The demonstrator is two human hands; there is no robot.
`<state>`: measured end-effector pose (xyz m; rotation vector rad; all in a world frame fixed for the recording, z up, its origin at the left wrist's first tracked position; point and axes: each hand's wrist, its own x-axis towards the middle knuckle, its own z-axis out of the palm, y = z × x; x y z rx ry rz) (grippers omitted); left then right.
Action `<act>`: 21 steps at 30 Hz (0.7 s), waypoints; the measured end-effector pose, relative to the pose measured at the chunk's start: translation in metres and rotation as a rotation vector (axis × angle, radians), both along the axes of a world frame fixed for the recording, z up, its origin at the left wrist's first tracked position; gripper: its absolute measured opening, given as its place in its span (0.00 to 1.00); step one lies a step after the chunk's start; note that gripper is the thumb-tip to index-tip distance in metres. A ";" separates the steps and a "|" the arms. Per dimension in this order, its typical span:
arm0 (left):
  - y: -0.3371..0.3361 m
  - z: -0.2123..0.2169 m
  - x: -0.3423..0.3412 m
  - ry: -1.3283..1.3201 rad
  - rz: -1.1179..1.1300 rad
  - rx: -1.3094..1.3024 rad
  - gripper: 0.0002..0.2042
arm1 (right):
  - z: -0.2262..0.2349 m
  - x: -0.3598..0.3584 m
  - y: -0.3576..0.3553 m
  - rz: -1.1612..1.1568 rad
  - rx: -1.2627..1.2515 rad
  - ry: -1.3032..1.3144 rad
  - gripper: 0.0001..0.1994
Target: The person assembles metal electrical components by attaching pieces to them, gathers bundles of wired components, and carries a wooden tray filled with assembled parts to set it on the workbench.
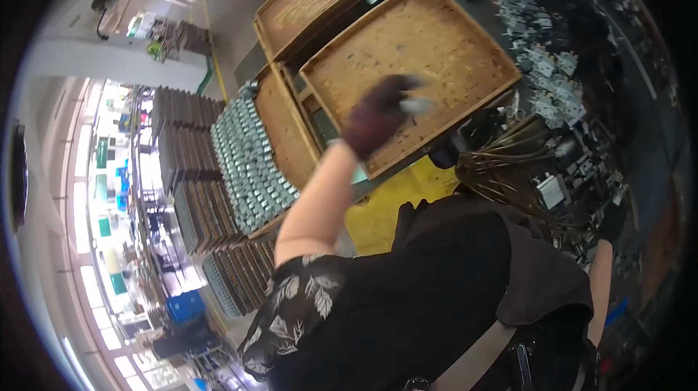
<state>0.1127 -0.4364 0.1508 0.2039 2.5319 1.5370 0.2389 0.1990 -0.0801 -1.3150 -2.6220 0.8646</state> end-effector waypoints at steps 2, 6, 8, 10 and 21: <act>-0.086 0.010 0.020 -0.014 0.234 -0.347 0.22 | -0.008 0.022 0.027 0.041 0.077 0.024 0.20; -0.216 0.015 0.101 -0.133 0.278 -0.931 0.28 | -0.039 0.048 0.057 0.166 0.191 0.075 0.23; -0.228 0.017 0.126 -0.263 0.122 -1.176 0.33 | -0.073 0.057 0.101 0.202 0.218 0.082 0.23; -0.229 0.016 0.120 -0.397 -0.009 -1.302 0.36 | -0.101 0.060 0.133 0.384 0.538 -0.055 0.21; -0.211 0.003 0.064 -0.857 -0.576 -1.369 0.47 | -0.006 0.111 -0.002 0.521 0.573 -0.217 0.19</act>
